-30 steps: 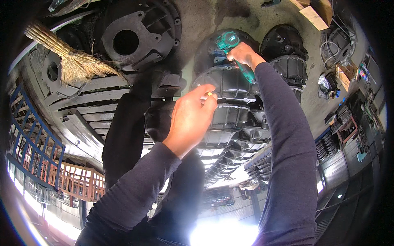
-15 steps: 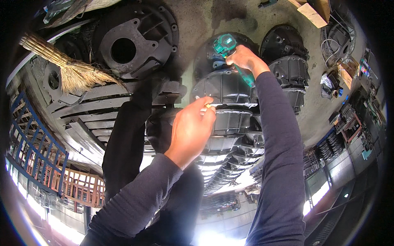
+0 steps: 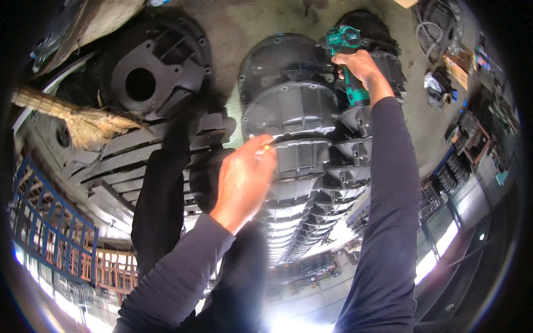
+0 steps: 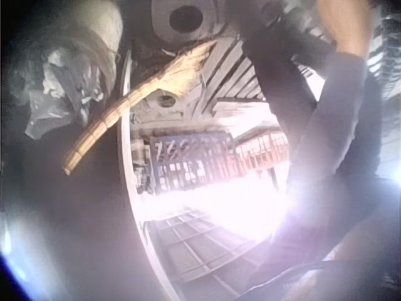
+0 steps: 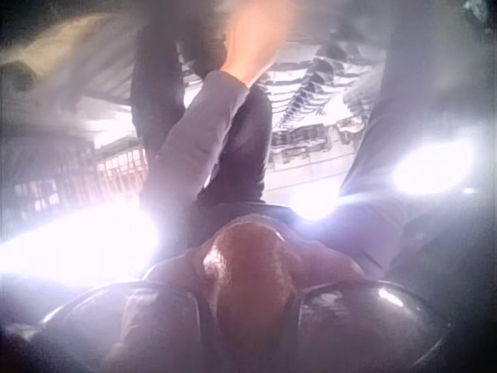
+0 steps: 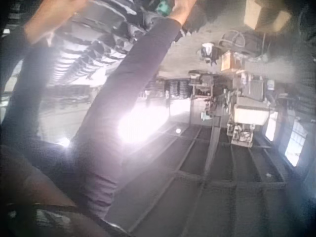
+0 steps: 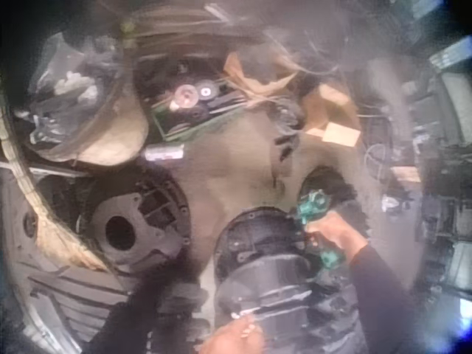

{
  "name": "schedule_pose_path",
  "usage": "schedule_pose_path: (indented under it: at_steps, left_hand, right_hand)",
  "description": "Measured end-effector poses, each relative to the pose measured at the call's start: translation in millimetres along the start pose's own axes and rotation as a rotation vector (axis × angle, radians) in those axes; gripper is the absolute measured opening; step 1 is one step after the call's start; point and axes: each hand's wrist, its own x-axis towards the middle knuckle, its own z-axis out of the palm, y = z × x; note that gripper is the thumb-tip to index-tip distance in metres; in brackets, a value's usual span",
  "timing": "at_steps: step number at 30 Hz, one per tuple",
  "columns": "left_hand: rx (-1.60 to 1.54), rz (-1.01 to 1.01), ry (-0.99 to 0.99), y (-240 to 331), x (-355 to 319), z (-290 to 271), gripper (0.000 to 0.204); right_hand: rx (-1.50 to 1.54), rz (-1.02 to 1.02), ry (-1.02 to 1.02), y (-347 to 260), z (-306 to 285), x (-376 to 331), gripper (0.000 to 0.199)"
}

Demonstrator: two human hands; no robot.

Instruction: The person uses a cordless drill to make holes in stacked metal parts in a workshop. The person holds the drill with one hand and occasionally steadies the parts with the other hand while drilling.

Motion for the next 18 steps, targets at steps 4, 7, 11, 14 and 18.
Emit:
schedule_pose_path:
  at_steps: [4, 7, 11, 14, 18]
  left_hand:
    - [0.044, 0.028, 0.004, -2.0, -0.9, 2.5, 0.039]
    - [0.042, -0.04, -0.037, -2.3, -2.3, 4.2, 0.038]
    - [0.048, -0.087, -0.051, -1.9, -3.3, 8.3, 0.034]
    - [0.09, -0.071, -0.069, -0.2, -4.9, 8.6, 0.033]
    - [0.064, -0.11, -0.1, 2.3, -8.8, 10.7, 0.038]
  right_hand:
    - [0.096, 0.137, 0.076, 36.6, -24.6, 5.9, 0.027]
    - [0.157, 0.183, 0.093, 54.7, -29.7, 5.2, 0.028]
    - [0.162, 0.171, 0.086, 64.3, -24.7, 4.0, 0.029]
    - [0.164, 0.18, 0.085, 67.5, -16.5, 5.9, 0.031]
    - [0.162, 0.184, 0.101, 75.2, -6.7, 10.3, 0.03]
